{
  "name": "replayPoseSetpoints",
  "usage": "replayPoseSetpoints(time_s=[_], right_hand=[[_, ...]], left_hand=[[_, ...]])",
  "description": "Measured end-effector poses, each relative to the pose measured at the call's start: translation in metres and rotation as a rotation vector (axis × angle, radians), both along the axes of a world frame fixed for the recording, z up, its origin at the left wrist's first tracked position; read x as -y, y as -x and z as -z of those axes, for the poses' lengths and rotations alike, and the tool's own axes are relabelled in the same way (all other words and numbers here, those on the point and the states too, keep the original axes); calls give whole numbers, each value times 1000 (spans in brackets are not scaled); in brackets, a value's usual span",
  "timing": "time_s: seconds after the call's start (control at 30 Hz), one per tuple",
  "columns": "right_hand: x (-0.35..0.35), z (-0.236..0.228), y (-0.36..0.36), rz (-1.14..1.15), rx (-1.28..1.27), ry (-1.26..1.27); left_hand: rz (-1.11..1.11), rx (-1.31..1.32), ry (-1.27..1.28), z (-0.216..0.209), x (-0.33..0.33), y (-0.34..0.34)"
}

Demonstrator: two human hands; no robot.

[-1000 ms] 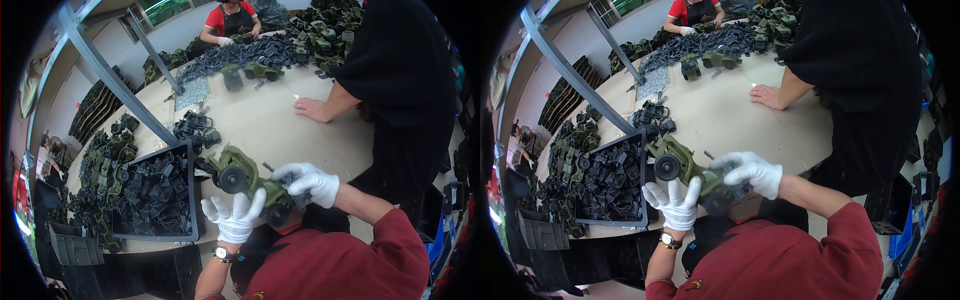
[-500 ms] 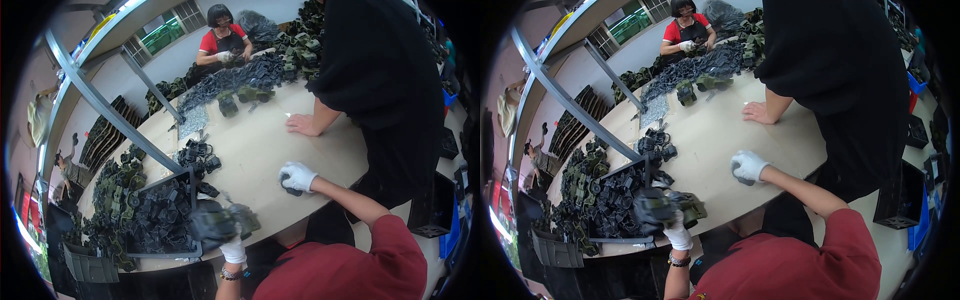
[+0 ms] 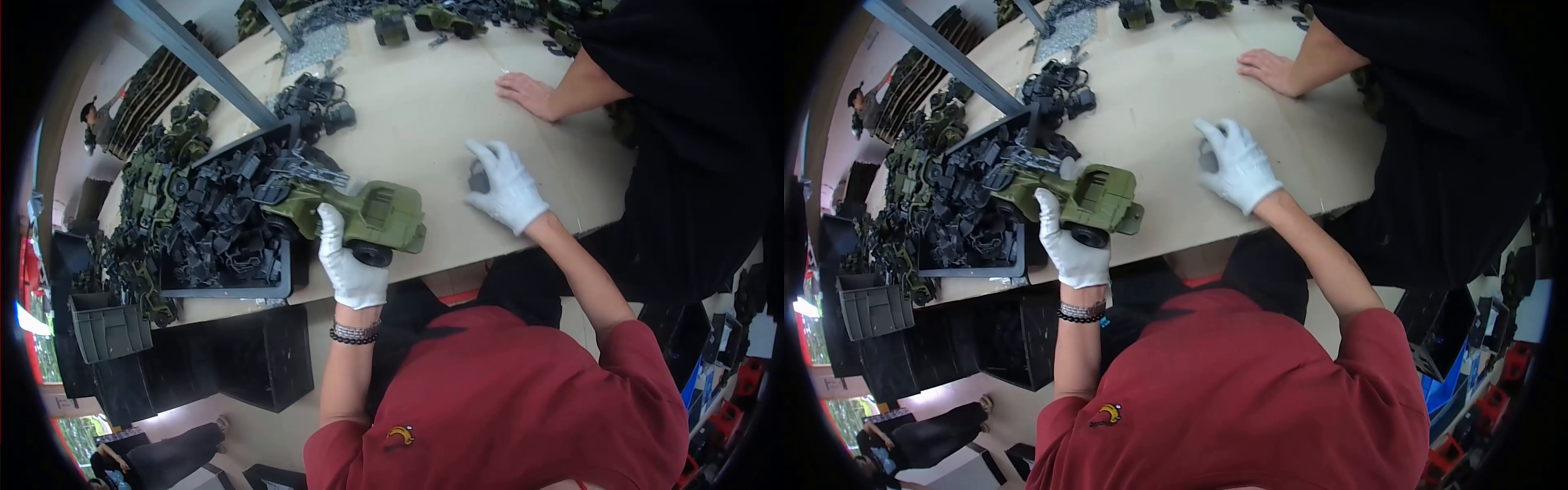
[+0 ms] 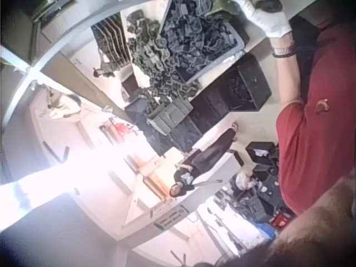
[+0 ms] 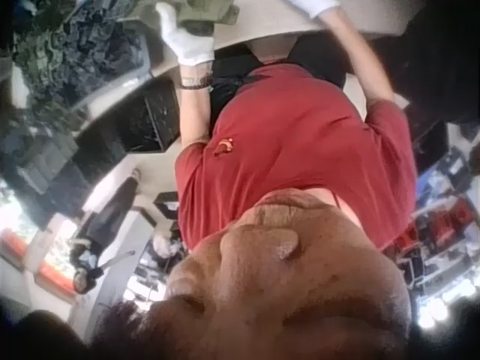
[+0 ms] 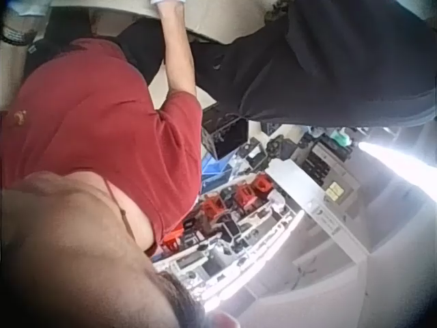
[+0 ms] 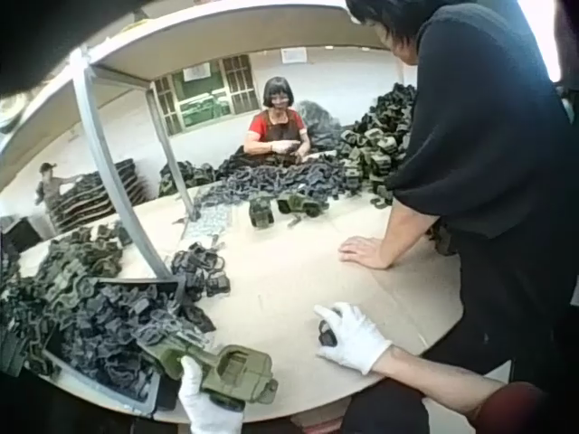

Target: Assembling plastic toy military vehicles at a production table.

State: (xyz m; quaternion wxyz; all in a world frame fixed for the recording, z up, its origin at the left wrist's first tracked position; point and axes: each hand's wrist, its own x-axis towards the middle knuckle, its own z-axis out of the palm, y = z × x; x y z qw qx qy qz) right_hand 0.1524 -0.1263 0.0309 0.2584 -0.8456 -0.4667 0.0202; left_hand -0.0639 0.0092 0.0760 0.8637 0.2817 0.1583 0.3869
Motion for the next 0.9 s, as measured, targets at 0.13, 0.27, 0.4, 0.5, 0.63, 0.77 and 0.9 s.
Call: replayPoseSetpoints(time_s=[0.13, 0.27, 0.4, 0.5, 0.63, 0.77, 0.9], right_hand=[[-9, 4, -5, -95, 61, 11], [-8, 3, -6, -78, 39, 11], [2, -10, -8, -207, -148, -131], [13, -46, 27, -501, -482, -424], [2, -57, 40, -614, -334, -458], [-1, -56, 48, -667, -261, -480], [2, -52, 57, -634, -264, -483]], left_hand=[[-16, -54, 42, 4, 2, 10], [-73, -153, 34, 6, 3, 14], [-155, -213, -46, 17, 1, 5], [-148, -251, -118, 14, 6, 5], [-82, -240, -205, 11, 14, 4], [-68, -221, -248, 9, 20, 1], [-110, -214, -254, 6, 23, 2]])
